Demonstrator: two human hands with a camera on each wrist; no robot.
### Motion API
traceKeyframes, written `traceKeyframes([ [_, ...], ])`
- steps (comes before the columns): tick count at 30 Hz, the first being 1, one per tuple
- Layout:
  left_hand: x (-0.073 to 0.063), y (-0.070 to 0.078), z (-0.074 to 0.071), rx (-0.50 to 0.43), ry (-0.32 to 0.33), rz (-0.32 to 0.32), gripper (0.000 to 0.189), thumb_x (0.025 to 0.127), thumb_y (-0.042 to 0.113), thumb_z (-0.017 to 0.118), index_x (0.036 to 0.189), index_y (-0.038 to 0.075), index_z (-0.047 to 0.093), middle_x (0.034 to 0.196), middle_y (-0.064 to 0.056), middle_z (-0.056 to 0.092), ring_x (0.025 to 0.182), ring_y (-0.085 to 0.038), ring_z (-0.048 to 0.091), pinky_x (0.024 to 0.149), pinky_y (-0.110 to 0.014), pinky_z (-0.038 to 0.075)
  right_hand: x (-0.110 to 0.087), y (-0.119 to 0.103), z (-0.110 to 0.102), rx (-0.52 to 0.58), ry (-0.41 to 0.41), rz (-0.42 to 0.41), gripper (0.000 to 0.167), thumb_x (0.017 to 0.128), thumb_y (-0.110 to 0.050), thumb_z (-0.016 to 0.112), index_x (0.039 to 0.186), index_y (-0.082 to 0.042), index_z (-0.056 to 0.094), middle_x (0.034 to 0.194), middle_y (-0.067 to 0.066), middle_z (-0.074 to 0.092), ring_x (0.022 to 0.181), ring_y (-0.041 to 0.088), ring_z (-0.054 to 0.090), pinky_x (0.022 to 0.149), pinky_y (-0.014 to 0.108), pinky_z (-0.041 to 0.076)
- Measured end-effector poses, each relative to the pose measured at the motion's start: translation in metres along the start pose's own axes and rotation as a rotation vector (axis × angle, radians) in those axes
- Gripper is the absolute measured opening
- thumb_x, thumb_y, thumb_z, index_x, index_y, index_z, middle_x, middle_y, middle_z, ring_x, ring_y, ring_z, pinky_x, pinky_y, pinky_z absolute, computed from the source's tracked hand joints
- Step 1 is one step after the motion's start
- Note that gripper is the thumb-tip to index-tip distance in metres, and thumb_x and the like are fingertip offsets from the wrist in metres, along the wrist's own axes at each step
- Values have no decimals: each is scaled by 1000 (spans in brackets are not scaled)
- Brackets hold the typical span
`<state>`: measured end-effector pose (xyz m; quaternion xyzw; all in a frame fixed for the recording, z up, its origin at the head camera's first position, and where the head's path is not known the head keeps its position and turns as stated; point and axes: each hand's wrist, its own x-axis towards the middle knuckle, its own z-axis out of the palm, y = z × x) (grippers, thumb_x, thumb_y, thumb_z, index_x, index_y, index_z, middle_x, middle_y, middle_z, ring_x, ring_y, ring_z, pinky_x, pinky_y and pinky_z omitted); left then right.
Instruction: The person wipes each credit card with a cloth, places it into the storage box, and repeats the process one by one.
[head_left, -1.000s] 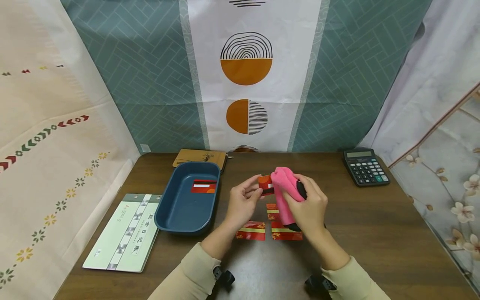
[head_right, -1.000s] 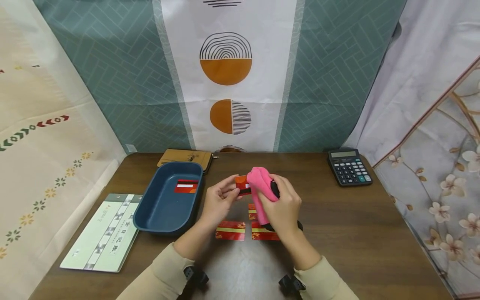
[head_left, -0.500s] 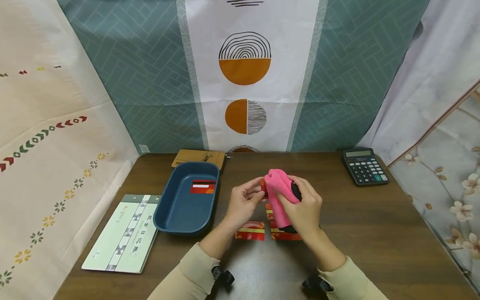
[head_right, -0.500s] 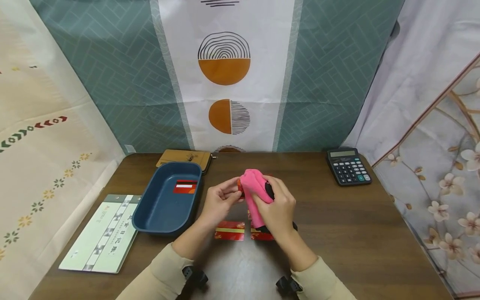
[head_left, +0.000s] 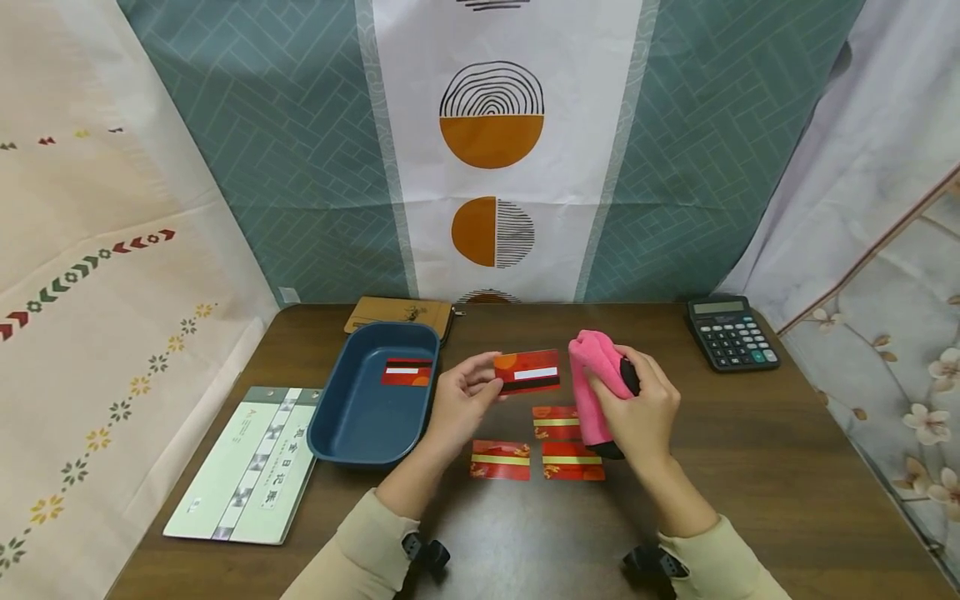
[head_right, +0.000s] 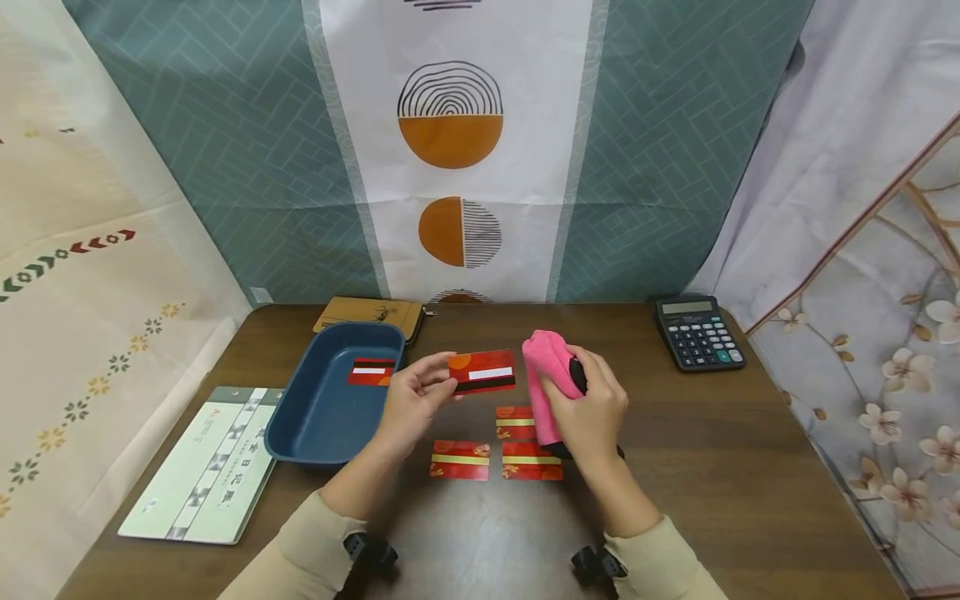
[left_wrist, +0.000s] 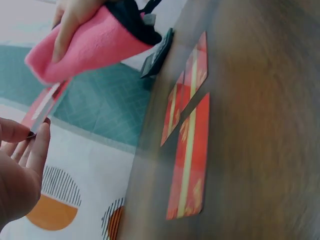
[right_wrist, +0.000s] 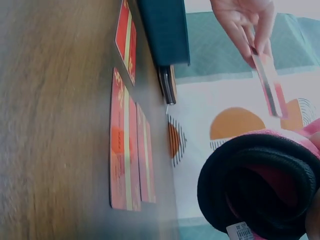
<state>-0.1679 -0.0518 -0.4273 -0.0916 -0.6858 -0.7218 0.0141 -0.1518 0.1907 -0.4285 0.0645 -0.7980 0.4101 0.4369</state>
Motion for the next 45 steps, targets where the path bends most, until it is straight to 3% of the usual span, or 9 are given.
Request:
traceKeyframes([
  [6,7,7,-23,15,120,25,40,92,-9,67,131,0,66,100,-19,67,80,-16,71,76,-32,63,1,6,-3,10,28,22,44,72,-5,91,111,1,73,100,16,73,85,31,67,84,3,43],
  [12,14,18,-52,55,230,-1,43,93,-6,68,136,2,64,110,-23,71,79,-10,71,74,-26,62,2,9,-7,17,22,43,45,72,-7,91,112,1,73,101,17,73,87,31,67,85,3,44],
  [18,23,25,-86,53,262,-39,43,96,-3,65,139,0,60,122,-24,68,84,-6,72,78,-27,61,2,11,-10,23,1,67,44,75,-8,90,114,0,72,102,17,72,89,29,67,84,4,44],
  [22,29,25,-110,51,289,-66,42,97,-1,65,139,0,60,118,-17,71,83,-5,72,78,-24,60,2,11,-11,27,1,71,43,75,-8,90,114,0,73,102,16,73,88,28,66,82,5,44],
  [26,34,19,-131,63,318,-94,42,96,-4,64,138,-1,60,105,-6,72,81,-4,70,79,-26,61,1,12,-12,17,-6,77,43,75,-8,90,113,0,72,102,17,73,87,28,66,82,4,44],
  [29,38,11,-147,102,325,-141,43,98,-5,62,140,-1,58,113,-12,70,84,-4,68,80,-26,61,0,12,-13,10,-19,82,43,75,-8,90,114,1,72,102,17,72,87,29,66,82,4,44],
  [33,41,-2,-166,175,303,-246,45,100,-3,58,145,-1,53,132,-26,60,94,-9,66,82,-26,60,-2,12,-13,10,-41,99,43,76,-7,89,115,1,71,103,17,72,88,28,65,83,3,44],
  [38,44,-19,-178,277,177,-367,45,100,-6,55,145,-6,49,134,-30,56,101,-20,66,87,-32,59,-3,12,-12,14,-54,102,43,77,-7,88,115,1,71,103,17,72,87,26,65,83,3,44],
  [45,46,-30,-178,439,87,-393,44,98,-6,57,141,-13,49,133,-33,57,102,-27,67,90,-37,58,-3,13,-11,13,-75,105,45,76,-7,89,115,1,71,103,16,72,87,26,65,83,3,44],
])
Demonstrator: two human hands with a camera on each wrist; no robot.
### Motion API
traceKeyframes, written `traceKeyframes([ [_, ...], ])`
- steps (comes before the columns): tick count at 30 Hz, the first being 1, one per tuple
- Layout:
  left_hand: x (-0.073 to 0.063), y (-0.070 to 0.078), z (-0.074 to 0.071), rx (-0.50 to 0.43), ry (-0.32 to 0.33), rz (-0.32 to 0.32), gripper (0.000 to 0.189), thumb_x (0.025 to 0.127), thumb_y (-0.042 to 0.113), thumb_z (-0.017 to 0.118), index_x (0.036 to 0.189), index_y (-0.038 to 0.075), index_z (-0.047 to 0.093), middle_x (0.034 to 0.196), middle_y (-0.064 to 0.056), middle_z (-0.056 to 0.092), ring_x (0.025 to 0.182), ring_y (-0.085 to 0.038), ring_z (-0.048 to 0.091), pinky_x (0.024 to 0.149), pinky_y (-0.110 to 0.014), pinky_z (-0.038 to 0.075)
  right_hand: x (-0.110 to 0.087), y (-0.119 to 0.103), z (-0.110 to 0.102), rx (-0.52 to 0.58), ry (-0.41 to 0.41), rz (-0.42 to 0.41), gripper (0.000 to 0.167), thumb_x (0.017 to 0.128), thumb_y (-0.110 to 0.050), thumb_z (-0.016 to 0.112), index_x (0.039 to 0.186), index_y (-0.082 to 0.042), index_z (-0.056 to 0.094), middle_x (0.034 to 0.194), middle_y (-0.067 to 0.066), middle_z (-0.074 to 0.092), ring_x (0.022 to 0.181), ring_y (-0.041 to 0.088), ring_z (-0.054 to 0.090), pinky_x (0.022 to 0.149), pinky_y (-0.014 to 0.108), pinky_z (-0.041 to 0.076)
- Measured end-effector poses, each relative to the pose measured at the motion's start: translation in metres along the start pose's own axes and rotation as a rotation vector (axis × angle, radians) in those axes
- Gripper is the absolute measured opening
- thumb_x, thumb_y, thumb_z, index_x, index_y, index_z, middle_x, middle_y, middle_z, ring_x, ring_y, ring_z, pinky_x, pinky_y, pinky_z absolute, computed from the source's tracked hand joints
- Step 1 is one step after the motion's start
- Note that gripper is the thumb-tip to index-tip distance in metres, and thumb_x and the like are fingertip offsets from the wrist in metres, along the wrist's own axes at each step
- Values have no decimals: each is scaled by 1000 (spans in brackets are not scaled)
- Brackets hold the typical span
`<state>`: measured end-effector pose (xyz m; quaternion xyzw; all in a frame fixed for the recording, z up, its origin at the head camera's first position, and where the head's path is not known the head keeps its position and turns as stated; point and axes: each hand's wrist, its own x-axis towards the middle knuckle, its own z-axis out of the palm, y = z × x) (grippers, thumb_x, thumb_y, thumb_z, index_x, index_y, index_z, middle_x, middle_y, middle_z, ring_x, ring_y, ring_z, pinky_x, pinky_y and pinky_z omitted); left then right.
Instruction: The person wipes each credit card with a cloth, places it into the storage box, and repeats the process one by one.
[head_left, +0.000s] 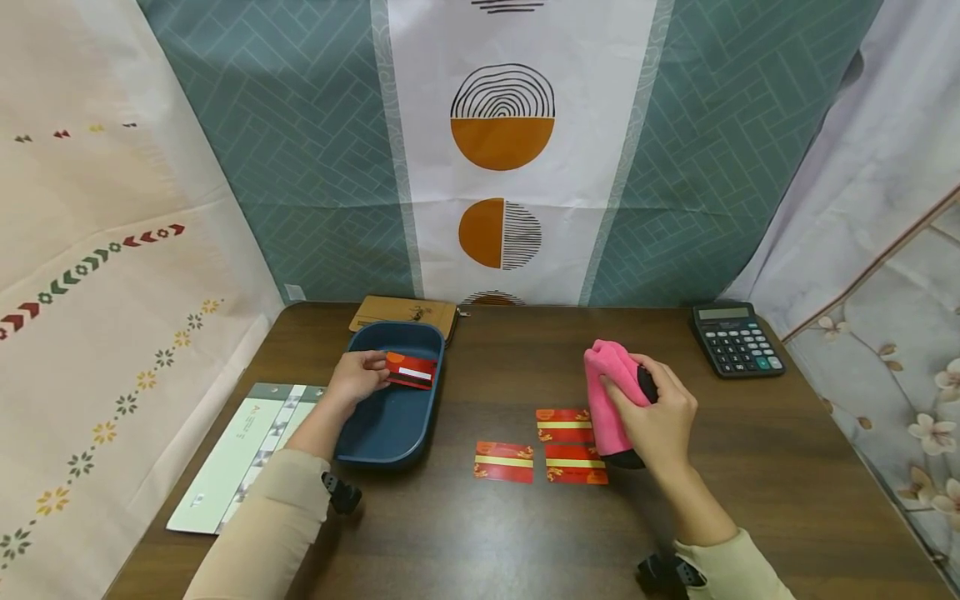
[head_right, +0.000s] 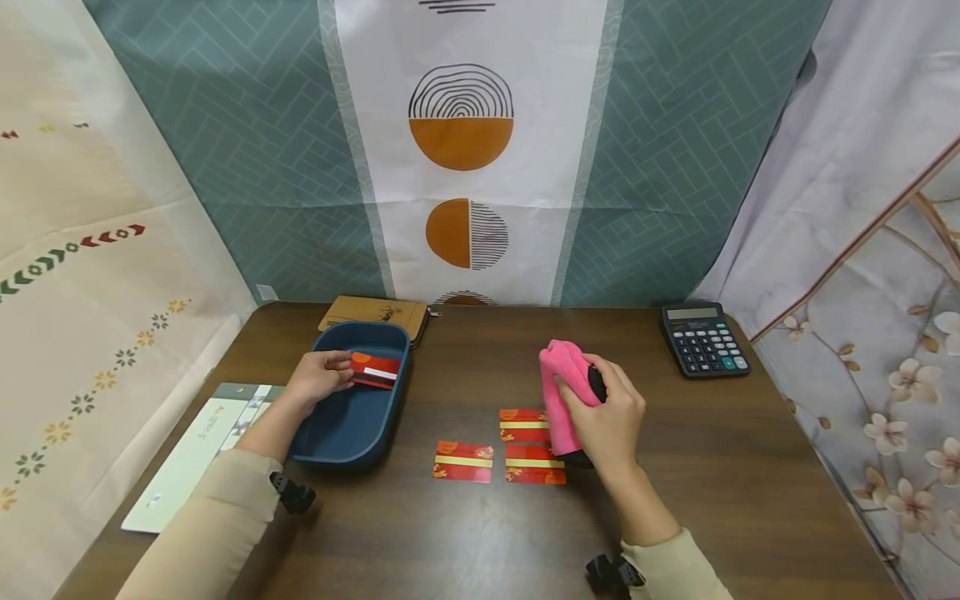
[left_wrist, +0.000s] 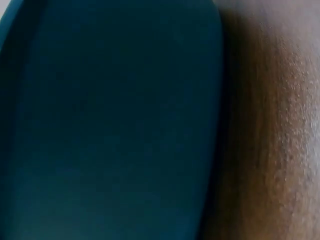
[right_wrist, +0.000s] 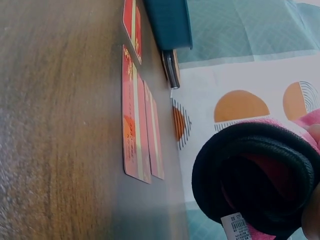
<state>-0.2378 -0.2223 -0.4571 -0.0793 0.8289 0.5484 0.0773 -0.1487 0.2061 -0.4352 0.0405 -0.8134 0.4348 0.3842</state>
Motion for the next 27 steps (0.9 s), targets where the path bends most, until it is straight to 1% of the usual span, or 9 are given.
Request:
traceKeyframes([
  [5,-4,3,3,212,52,34,45,98,4,62,139,-12,52,132,-31,60,118,-37,62,99,-45,55,0,0,0,1,-7,4,45,76,-8,90,116,0,71,104,16,72,88,26,65,83,3,45],
  [8,-8,6,6,356,62,54,47,99,13,64,138,-12,53,134,-31,59,125,-41,56,103,-51,50,0,1,-1,2,-6,7,45,75,-9,90,116,0,71,104,16,72,88,26,65,83,3,44],
  [10,-10,8,7,419,62,59,50,100,17,63,139,-12,53,137,-31,56,128,-43,53,106,-54,47,0,1,-1,1,-5,7,45,75,-9,90,116,0,71,104,16,72,89,26,65,83,3,44],
  [12,-12,10,10,450,62,73,50,101,19,60,139,-12,51,138,-31,55,129,-44,52,107,-56,45,0,2,-2,1,-6,7,46,75,-9,90,115,1,71,104,16,72,89,26,65,83,3,44],
  [15,-16,18,16,437,82,119,49,103,19,58,141,-11,51,137,-30,57,128,-43,53,107,-56,46,0,3,-2,-4,-7,12,46,75,-9,90,116,0,71,105,16,72,89,26,65,83,3,44],
  [19,-25,37,31,361,126,237,46,102,17,60,141,-7,53,134,-26,61,126,-40,56,105,-55,47,0,5,-4,-10,2,6,46,75,-9,90,115,0,71,103,15,72,88,23,63,80,3,43],
  [21,-31,47,41,307,130,300,44,101,16,63,139,-5,56,133,-24,62,125,-39,57,104,-53,49,1,6,-5,-11,11,-7,45,74,-8,91,114,0,72,102,15,73,86,21,62,78,4,43],
  [24,-38,60,57,230,95,378,40,100,14,66,136,-3,59,130,-21,64,122,-36,59,101,-48,52,2,6,-6,-6,23,-23,45,74,-8,91,113,0,72,100,15,73,84,20,60,76,6,43],
  [27,-44,70,74,181,52,436,36,98,14,69,130,0,65,125,-18,67,115,-32,64,97,-44,56,2,6,-7,-8,27,-20,45,73,-9,91,114,-1,73,99,15,73,83,17,59,75,6,43],
])
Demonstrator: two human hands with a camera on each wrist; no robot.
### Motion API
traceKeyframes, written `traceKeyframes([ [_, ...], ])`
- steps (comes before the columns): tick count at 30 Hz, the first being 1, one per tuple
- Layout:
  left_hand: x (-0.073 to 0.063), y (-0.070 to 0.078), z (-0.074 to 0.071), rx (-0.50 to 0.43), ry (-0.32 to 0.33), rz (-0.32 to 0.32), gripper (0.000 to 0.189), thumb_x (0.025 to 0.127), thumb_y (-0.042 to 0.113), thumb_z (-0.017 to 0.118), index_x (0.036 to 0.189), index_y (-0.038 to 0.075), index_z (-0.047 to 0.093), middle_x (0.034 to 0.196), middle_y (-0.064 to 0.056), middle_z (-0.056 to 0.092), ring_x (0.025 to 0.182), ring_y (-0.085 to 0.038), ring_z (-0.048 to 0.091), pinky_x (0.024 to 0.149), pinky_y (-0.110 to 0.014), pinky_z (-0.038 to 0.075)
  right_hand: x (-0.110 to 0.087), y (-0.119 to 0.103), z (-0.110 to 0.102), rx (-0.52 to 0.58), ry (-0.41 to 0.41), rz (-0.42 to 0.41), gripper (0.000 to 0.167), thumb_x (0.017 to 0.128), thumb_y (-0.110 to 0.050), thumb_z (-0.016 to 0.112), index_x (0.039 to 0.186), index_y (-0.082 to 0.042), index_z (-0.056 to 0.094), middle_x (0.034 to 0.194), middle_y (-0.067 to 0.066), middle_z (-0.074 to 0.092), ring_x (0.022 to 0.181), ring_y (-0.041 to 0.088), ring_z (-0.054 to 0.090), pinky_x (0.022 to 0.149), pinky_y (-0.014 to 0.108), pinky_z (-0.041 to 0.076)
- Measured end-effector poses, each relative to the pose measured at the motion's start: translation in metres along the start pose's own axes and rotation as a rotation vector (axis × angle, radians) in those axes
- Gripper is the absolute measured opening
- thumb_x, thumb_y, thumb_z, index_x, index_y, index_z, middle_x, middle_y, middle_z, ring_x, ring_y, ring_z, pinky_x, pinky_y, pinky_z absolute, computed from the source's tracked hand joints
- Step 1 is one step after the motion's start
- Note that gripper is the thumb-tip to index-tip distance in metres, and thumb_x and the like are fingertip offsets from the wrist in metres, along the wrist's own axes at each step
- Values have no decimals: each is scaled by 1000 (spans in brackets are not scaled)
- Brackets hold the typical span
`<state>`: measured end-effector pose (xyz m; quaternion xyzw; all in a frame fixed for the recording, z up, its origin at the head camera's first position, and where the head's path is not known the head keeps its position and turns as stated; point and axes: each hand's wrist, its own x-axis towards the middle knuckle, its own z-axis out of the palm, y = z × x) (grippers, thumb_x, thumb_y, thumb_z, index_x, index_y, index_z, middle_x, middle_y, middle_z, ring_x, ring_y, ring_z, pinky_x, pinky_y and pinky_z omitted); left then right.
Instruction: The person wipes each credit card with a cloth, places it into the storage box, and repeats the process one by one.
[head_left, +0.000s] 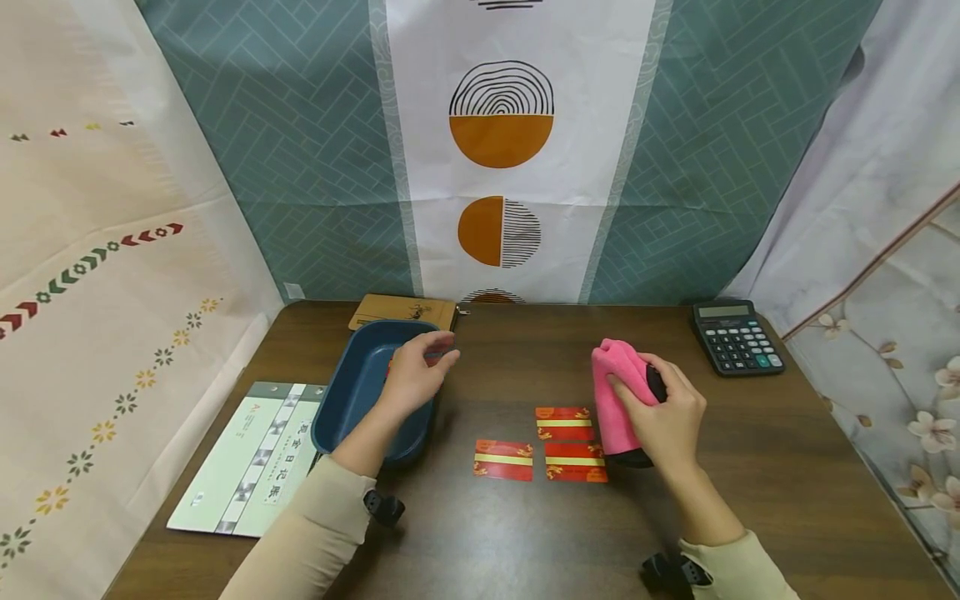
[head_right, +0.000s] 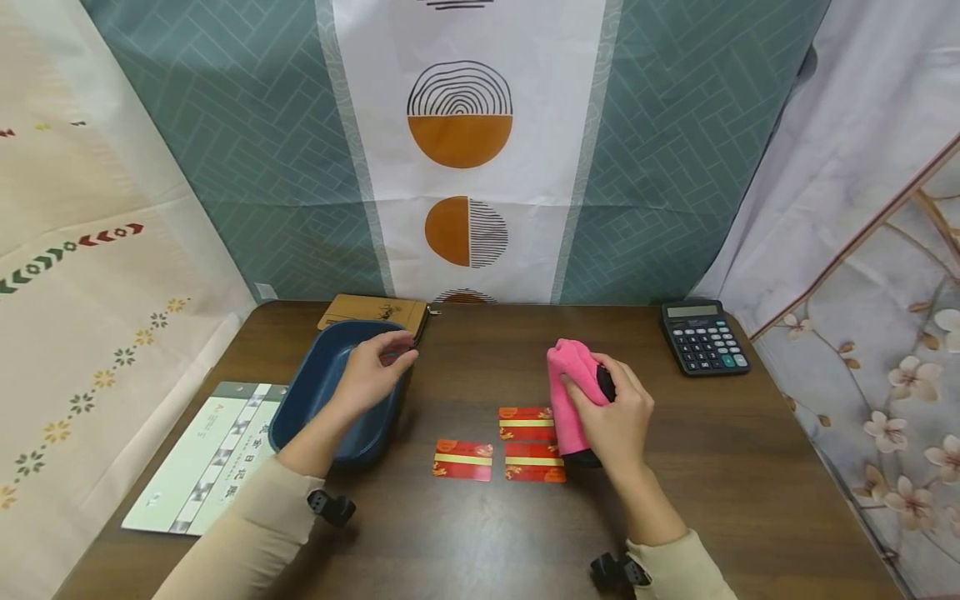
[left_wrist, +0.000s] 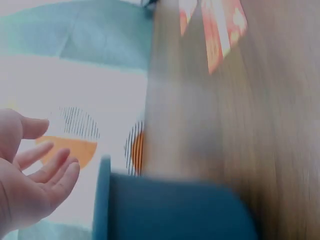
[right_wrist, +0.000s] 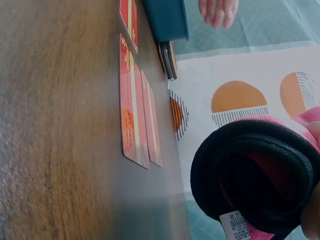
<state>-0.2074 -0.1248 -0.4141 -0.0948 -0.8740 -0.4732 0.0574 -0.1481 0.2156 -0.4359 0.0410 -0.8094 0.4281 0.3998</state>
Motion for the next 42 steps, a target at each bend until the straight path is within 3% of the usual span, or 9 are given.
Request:
traceKeyframes([
  [7,-4,22,33,-110,-88,90,32,94,11,73,124,2,69,119,-14,69,108,-27,67,97,-42,56,0,3,-4,-23,-8,32,46,74,-8,91,115,0,72,101,15,72,84,16,60,76,3,44],
  [13,-12,27,64,-168,-180,119,29,94,7,72,122,-1,70,119,-20,69,108,-30,68,97,-46,55,0,3,-5,-34,-18,48,46,75,-10,91,115,-1,72,102,14,73,84,15,59,76,3,44],
  [18,-16,22,93,-206,-246,61,30,95,10,72,122,-1,70,120,-17,70,108,-27,68,95,-42,57,-1,1,-6,-23,-30,56,45,76,-11,90,116,-3,72,103,13,73,85,9,58,77,3,44],
  [24,-17,13,125,-279,-268,-53,31,95,11,72,122,-2,69,119,-16,70,107,-26,67,91,-37,57,-2,2,-7,-33,-51,69,46,76,-10,90,117,-1,71,104,15,72,86,18,61,78,2,45],
  [31,-18,8,149,-261,-293,-14,34,87,5,79,119,-3,70,115,-16,72,103,-28,67,88,-35,58,-4,4,-9,-43,-49,90,46,77,-10,89,117,-1,71,105,14,72,86,21,62,77,2,44],
  [38,-17,10,160,-80,-303,34,39,79,9,88,116,12,76,114,-1,72,108,-20,64,95,-32,52,-2,5,-10,-61,-34,94,45,77,-13,89,118,-2,71,103,14,73,84,20,61,75,2,43],
  [42,-15,11,161,-6,-291,71,37,78,9,88,114,12,77,116,-2,72,110,-21,64,97,-34,52,-1,5,-11,-67,-33,112,46,78,-13,89,118,-1,71,103,14,72,84,18,60,74,2,43],
])
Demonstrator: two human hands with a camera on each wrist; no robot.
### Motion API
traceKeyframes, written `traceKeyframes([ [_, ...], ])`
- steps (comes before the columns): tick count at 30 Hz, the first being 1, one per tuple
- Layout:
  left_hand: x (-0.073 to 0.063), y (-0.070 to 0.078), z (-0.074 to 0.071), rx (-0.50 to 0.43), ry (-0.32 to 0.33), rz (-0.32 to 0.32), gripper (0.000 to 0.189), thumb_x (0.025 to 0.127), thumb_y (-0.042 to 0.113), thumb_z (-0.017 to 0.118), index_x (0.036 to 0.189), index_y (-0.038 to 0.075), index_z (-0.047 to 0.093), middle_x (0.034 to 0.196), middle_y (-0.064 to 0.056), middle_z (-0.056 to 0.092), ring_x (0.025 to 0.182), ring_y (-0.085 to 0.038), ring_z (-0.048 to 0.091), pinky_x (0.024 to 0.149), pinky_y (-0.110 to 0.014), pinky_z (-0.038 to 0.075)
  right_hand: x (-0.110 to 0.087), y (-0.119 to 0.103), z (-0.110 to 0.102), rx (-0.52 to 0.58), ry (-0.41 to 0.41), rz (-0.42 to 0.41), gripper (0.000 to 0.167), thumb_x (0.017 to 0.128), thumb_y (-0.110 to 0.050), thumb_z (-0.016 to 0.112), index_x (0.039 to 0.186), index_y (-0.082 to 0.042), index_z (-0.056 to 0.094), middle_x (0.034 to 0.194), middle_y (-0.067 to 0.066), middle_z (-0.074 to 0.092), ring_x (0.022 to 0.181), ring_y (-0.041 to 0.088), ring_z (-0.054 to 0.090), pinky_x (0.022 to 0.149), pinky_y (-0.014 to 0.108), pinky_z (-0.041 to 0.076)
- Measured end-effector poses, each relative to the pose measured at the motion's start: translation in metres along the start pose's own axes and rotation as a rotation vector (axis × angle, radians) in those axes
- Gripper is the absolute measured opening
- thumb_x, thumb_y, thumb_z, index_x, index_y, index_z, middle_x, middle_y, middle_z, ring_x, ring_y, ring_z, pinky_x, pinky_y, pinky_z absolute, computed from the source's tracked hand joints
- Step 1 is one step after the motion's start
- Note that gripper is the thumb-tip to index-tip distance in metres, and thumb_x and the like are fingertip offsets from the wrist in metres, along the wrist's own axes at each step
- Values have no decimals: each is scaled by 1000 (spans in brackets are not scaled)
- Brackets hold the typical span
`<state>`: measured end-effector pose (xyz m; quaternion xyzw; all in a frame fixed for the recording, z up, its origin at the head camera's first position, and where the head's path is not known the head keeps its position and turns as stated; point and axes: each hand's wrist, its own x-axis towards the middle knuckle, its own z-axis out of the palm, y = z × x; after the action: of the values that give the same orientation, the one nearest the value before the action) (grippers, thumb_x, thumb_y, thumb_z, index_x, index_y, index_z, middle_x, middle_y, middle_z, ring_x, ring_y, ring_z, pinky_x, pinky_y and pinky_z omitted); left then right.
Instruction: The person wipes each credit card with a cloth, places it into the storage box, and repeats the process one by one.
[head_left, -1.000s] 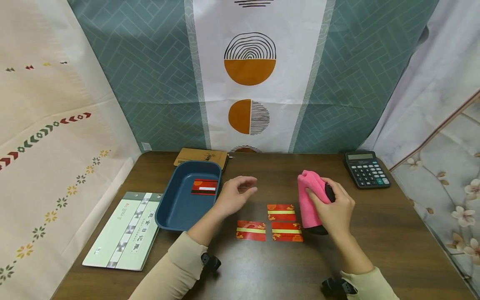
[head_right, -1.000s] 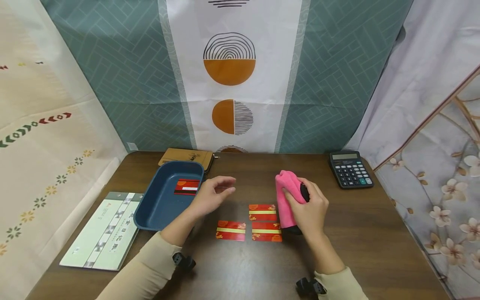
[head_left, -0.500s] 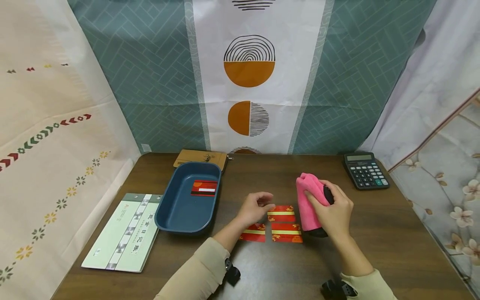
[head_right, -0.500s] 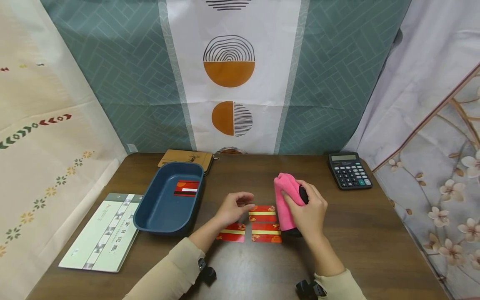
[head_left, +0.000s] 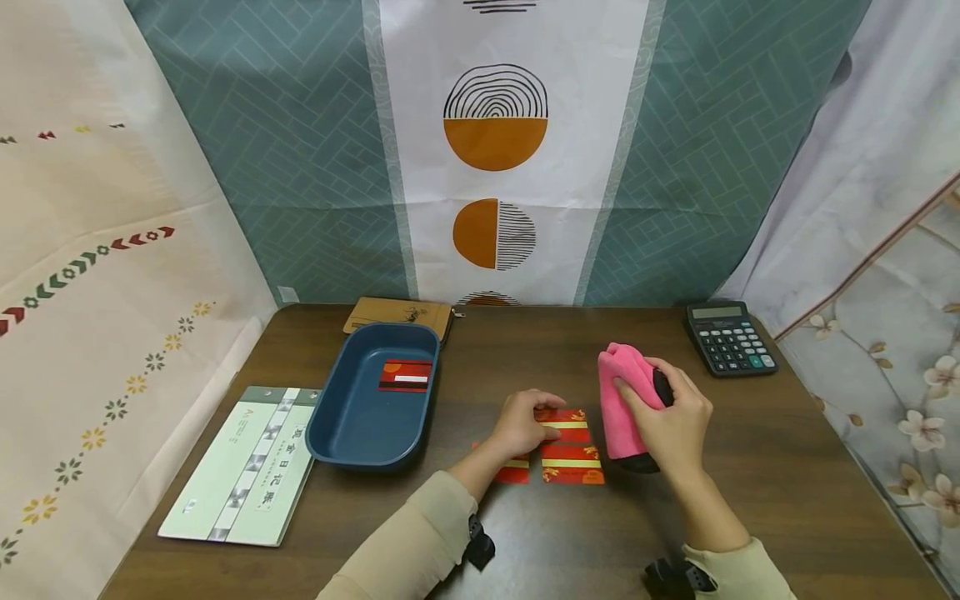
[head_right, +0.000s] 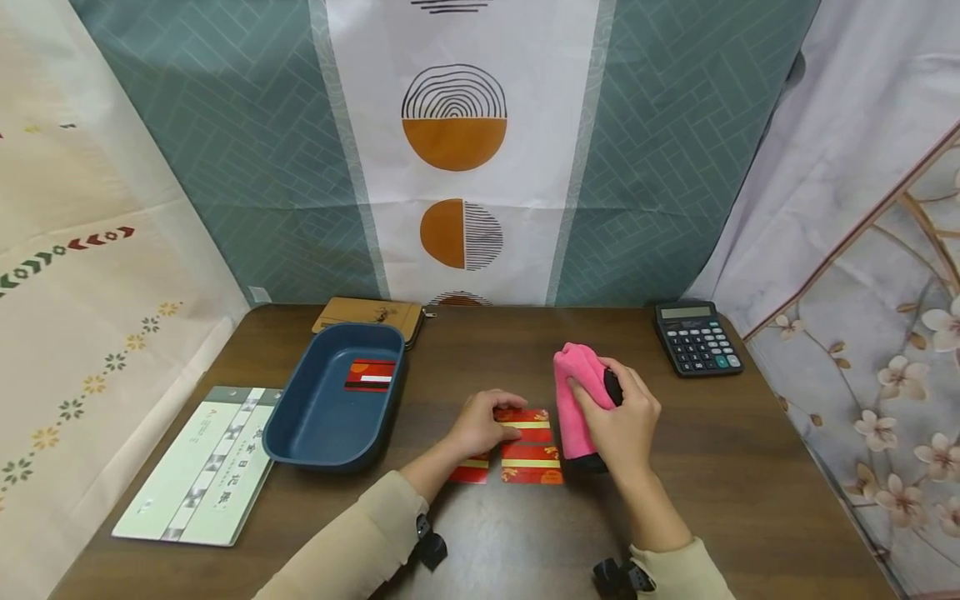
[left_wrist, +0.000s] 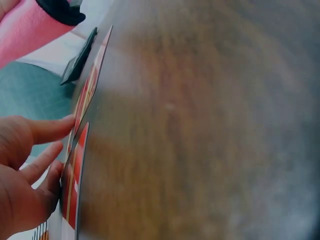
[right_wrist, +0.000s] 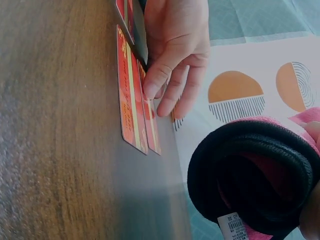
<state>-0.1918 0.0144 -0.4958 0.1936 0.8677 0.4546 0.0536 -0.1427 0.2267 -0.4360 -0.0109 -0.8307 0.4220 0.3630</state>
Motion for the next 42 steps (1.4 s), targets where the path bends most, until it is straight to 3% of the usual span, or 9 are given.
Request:
traceKeyframes([
  [5,1,-1,-4,50,30,16,31,81,7,85,111,10,78,116,-6,72,112,-27,62,101,-40,49,1,-2,-1,-2,-2,12,46,78,-13,88,118,0,70,104,15,73,85,16,59,75,1,43],
  [10,1,-8,-14,11,63,30,32,85,10,83,116,7,75,116,-7,70,111,-26,63,99,-39,52,2,-1,-2,-2,0,15,46,79,-14,88,119,0,70,103,14,73,84,7,57,75,2,44],
  [16,2,-16,-24,128,-35,93,60,75,22,92,127,5,69,120,-8,69,113,-26,60,104,-40,46,3,0,-2,2,-4,23,46,79,-14,88,119,0,71,104,14,73,85,11,58,75,1,44],
  [20,3,-16,-29,237,-60,120,62,72,24,93,125,3,70,114,-8,71,108,-26,60,104,-42,43,4,0,-2,11,-9,21,46,79,-13,88,119,-1,70,105,15,73,85,20,61,75,1,44],
  [25,1,-13,-31,269,-49,70,54,76,22,91,123,5,70,97,0,72,103,-24,61,101,-44,39,3,1,-2,8,-23,33,46,79,-14,88,120,-2,70,104,15,72,85,22,61,73,1,44],
  [28,0,-13,-32,263,-50,49,57,80,19,88,131,6,67,110,0,70,110,-23,61,100,-45,39,3,2,-2,-3,-24,42,46,79,-14,88,120,-2,70,104,14,72,85,21,61,73,2,44],
  [32,1,-15,-33,335,-77,56,67,80,29,88,139,11,62,134,-6,59,122,-27,54,103,-45,42,3,2,-3,1,-18,38,46,79,-14,88,120,-3,71,105,14,72,86,21,61,75,2,44],
  [37,3,-14,-32,368,-102,42,70,77,34,90,138,11,63,118,-4,66,110,-25,54,101,-41,43,3,0,-5,12,-18,42,45,79,-15,88,120,-4,71,105,13,73,86,16,60,74,1,44],
  [42,2,-9,-34,336,-129,-10,62,75,24,92,130,10,67,109,-3,62,102,-23,54,92,-38,43,3,2,-4,4,-17,38,46,79,-15,89,120,-4,71,106,13,73,86,18,61,74,1,44],
])
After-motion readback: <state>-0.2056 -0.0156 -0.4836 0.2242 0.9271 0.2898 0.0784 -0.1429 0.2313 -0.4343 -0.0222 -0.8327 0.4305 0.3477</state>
